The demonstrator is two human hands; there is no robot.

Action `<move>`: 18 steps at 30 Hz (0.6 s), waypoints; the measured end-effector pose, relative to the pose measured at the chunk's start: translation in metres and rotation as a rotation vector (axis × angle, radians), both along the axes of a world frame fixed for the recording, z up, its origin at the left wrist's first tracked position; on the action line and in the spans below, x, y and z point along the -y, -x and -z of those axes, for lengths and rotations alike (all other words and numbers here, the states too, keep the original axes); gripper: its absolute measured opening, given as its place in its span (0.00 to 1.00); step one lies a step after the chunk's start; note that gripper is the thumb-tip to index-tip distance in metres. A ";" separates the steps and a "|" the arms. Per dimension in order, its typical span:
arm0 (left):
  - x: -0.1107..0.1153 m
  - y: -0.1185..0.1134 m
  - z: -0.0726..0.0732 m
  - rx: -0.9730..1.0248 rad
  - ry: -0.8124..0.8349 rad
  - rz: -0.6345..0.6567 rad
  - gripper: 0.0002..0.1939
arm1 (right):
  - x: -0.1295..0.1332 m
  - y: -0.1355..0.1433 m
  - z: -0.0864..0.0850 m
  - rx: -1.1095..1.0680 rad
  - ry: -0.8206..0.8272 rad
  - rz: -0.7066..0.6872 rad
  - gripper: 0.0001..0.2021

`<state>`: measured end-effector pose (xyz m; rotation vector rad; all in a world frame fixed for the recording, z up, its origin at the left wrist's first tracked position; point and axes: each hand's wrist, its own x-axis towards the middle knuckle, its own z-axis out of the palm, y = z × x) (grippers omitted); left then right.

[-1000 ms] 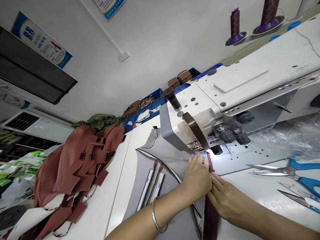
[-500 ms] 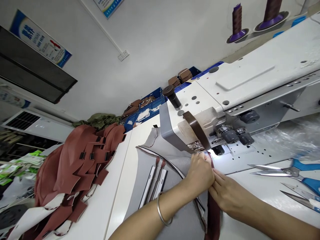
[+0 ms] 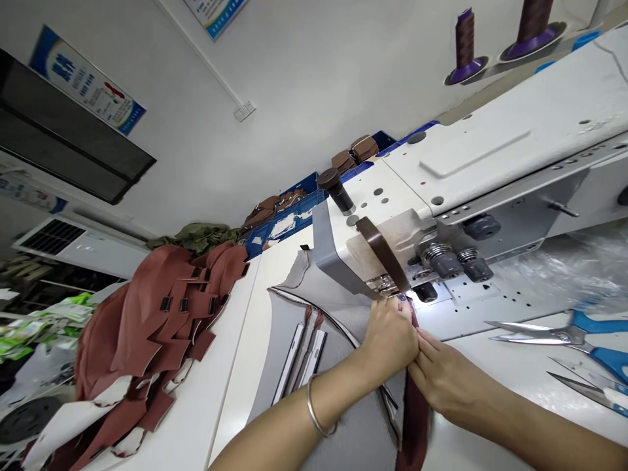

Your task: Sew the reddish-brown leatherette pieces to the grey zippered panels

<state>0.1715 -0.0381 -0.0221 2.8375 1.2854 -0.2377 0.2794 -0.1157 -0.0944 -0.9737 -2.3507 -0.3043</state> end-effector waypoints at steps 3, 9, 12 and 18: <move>-0.001 0.000 0.000 -0.011 -0.015 0.023 0.09 | -0.001 0.000 0.001 -0.003 -0.012 0.003 0.20; -0.003 -0.002 -0.003 -0.046 -0.016 0.032 0.09 | -0.003 -0.003 -0.004 0.002 -0.023 0.005 0.20; -0.003 -0.002 -0.005 -0.052 -0.011 0.041 0.10 | -0.005 -0.004 -0.007 0.004 -0.017 0.007 0.19; -0.003 -0.002 -0.007 -0.043 -0.024 0.055 0.10 | -0.009 -0.005 -0.008 -0.019 0.029 -0.002 0.17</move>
